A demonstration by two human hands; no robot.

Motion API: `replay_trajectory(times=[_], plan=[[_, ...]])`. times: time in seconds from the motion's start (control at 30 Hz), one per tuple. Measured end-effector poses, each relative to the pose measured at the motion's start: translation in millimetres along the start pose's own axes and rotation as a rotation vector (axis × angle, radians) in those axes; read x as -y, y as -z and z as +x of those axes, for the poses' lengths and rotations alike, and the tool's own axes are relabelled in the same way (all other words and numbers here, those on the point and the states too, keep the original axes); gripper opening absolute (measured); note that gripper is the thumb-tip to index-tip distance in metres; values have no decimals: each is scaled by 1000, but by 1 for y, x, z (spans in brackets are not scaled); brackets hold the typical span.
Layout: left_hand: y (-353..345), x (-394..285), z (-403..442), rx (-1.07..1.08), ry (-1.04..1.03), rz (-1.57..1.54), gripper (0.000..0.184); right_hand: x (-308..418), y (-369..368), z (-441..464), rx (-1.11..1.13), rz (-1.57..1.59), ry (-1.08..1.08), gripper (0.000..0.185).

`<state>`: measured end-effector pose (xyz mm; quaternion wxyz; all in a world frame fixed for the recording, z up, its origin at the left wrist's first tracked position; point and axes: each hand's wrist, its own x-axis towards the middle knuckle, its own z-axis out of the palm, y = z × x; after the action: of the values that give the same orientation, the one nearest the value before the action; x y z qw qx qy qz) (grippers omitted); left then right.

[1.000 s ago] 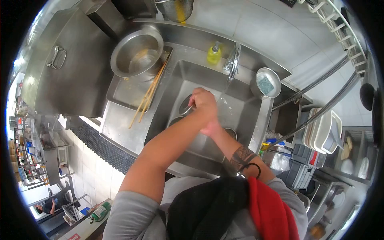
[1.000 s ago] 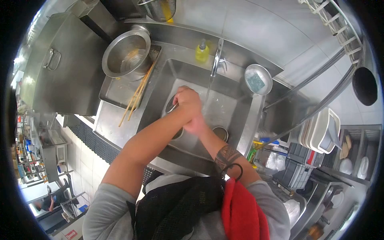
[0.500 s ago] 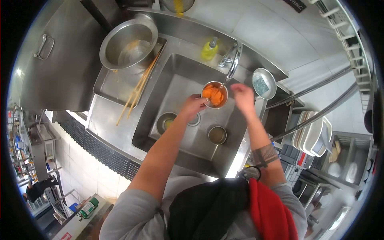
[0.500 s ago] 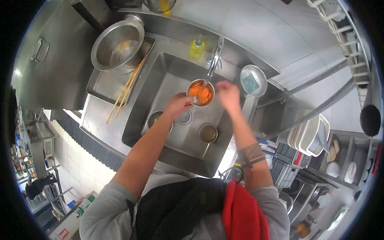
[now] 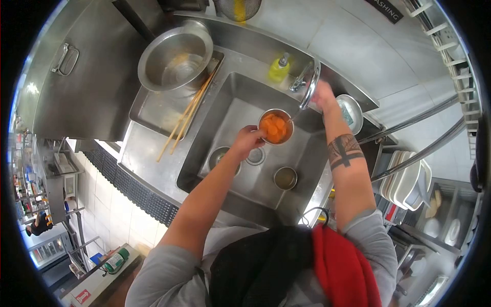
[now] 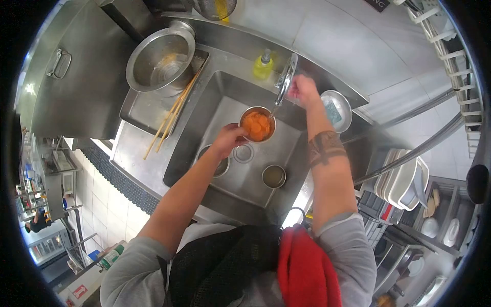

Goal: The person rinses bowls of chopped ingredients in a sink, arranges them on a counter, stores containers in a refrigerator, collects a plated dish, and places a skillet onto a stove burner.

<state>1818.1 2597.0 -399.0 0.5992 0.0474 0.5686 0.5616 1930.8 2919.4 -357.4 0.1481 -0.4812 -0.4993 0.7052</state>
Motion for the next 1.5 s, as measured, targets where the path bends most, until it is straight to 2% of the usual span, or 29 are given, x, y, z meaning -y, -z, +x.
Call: replay_trajectory(times=[0.03, 0.1, 0.13, 0.2, 0.3, 0.37, 0.4, 0.43, 0.5, 0.53, 0.6, 0.7, 0.8, 0.87, 0.93, 1.0, 1.07, 1.1, 1.17, 1.23, 1.37, 1.43, 1.5], plan=[[4, 4, 1, 19, -17, -9, 49, 13, -6, -14, -2, -5, -2, 17], [7, 9, -5, 48, -35, -27, 48, 30, -13, -38, 82, 490, 309, 15], [9, 7, -10, 51, -42, -65, 47, 30, -13, -50, 86, 480, 318, 15], [19, 10, -27, 60, -52, -107, 47, 9, -6, -95, -95, 237, 356, 15], [39, 11, -56, 60, -104, -214, 46, -59, -4, -162, -33, -256, 297, 14], [57, 9, -88, 22, -101, -153, 47, -110, -16, -202, 43, -440, 421, 18], [66, 7, -107, 12, -112, -160, 47, -120, -29, -224, 81, -621, 425, 35], [76, 4, -127, -5, -115, -140, 48, -118, -54, -250, 99, -624, 435, 35], [101, 5, -161, -44, -138, -127, 48, -98, -112, -303, 233, -732, 683, 59], [116, 9, -179, -61, -156, -126, 48, -95, -136, -318, 257, -730, 697, 59], [142, 11, -221, -91, -191, -133, 48, -91, -181, -339, 417, -869, 818, 73], [193, 25, -286, -146, -266, -114, 57, -105, -243, -359, 608, -947, 901, 75], [251, 45, -360, -239, -342, -192, 53, -106, -318, -392, 760, -908, 988, 78], [298, 67, -398, -280, -351, -272, 53, -115, -367, -408, 771, -851, 965, 76], [346, 85, -446, -329, -349, -334, 53, -141, -408, -405, 730, -1006, 888, 56], [402, 118, -480, -437, -355, -396, 54, -173, -448, -390, 825, -1206, 1059, 32], [451, 143, -525, -571, -347, -453, 50, -203, -498, -399, 890, -1242, 1108, 16], [475, 155, -550, -616, -365, -491, 50, -222, -521, -406, 953, -1244, 1130, 16], [519, 177, -600, -705, -375, -606, 47, -263, -566, -413, 854, -1323, 914, 15], [563, 204, -638, -841, -412, -670, 44, -311, -599, -400, 751, -1506, 813, 14], [646, 236, -713, -1103, -444, -791, 42, -365, -713, -381, 895, -1726, 652, 14], [686, 252, -748, -1121, -543, -925, 40, -386, -788, -378, 984, -1824, 624, 15], [724, 259, -784, -1234, -588, -1002, 39, -407, -871, -381, 1073, -1920, 611, 15]])
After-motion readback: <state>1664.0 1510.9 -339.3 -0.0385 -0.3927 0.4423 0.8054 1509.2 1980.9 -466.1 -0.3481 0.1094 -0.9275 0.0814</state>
